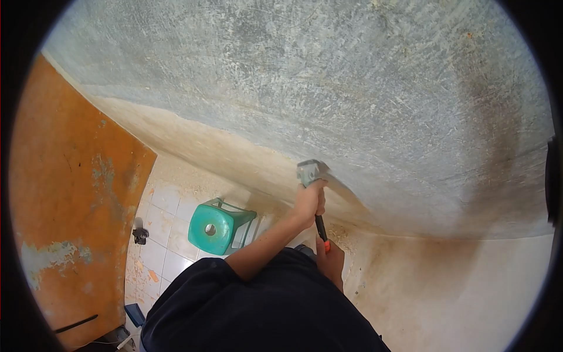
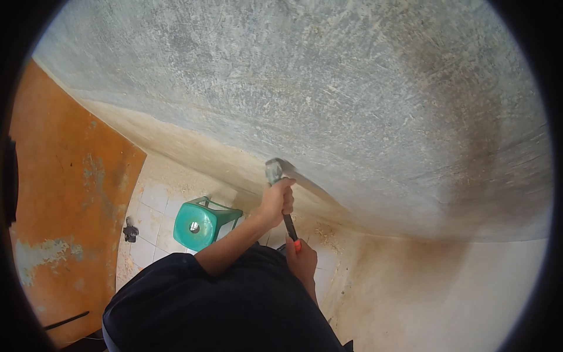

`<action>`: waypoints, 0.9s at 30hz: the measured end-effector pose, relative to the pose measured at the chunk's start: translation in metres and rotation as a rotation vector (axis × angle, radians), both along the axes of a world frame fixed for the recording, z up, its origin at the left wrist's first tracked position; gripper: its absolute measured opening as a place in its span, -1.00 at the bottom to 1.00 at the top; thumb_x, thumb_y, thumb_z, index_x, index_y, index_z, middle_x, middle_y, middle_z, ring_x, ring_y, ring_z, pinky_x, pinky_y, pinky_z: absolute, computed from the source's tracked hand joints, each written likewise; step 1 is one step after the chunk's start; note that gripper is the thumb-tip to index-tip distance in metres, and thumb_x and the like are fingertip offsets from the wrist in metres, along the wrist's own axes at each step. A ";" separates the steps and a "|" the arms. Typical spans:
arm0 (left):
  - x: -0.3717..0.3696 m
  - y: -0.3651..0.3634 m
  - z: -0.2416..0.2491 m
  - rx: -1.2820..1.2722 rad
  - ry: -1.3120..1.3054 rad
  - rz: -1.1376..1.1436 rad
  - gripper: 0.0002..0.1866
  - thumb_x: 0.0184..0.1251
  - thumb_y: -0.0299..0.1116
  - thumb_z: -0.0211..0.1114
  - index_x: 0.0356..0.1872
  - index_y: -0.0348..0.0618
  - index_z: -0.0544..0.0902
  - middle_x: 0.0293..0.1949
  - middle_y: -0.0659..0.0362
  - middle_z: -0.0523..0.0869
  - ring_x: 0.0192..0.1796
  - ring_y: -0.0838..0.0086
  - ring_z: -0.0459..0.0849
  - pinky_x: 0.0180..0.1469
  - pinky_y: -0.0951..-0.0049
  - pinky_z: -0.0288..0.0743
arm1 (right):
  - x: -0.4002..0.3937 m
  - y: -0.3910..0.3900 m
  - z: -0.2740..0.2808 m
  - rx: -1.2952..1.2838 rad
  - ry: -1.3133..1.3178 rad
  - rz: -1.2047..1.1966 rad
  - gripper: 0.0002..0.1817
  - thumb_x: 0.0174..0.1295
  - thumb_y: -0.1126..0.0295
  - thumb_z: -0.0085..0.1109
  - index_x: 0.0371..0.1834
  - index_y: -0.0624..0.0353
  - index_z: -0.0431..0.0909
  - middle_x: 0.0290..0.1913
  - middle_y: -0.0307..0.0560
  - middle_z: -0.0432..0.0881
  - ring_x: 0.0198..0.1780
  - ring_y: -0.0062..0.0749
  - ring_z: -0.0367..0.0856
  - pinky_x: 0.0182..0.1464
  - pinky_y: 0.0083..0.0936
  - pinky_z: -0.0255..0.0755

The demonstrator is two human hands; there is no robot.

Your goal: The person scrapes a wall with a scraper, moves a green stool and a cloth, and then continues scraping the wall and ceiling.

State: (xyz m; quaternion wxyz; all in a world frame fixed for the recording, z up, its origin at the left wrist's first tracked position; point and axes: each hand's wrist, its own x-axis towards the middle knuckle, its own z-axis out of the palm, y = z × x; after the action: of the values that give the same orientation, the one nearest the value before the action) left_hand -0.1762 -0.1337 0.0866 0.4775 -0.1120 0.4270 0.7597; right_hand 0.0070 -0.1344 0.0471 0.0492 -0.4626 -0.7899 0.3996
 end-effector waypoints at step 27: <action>-0.005 -0.006 0.007 0.059 -0.092 -0.057 -0.55 0.29 -0.29 0.22 -0.68 0.18 0.14 -0.76 0.44 0.06 -0.74 0.65 0.03 -0.65 0.48 -0.10 | -0.003 0.002 0.015 0.109 -0.050 0.057 -0.52 0.31 -0.03 0.18 -0.52 0.19 0.53 -0.62 0.09 0.56 -0.51 0.10 0.60 -0.43 -0.16 0.40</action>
State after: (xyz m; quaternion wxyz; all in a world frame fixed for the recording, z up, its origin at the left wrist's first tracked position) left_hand -0.1815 -0.1397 0.0935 0.5210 -0.1205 0.3850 0.7522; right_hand 0.0041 -0.1325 0.0620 0.0430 -0.4463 -0.8244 0.3454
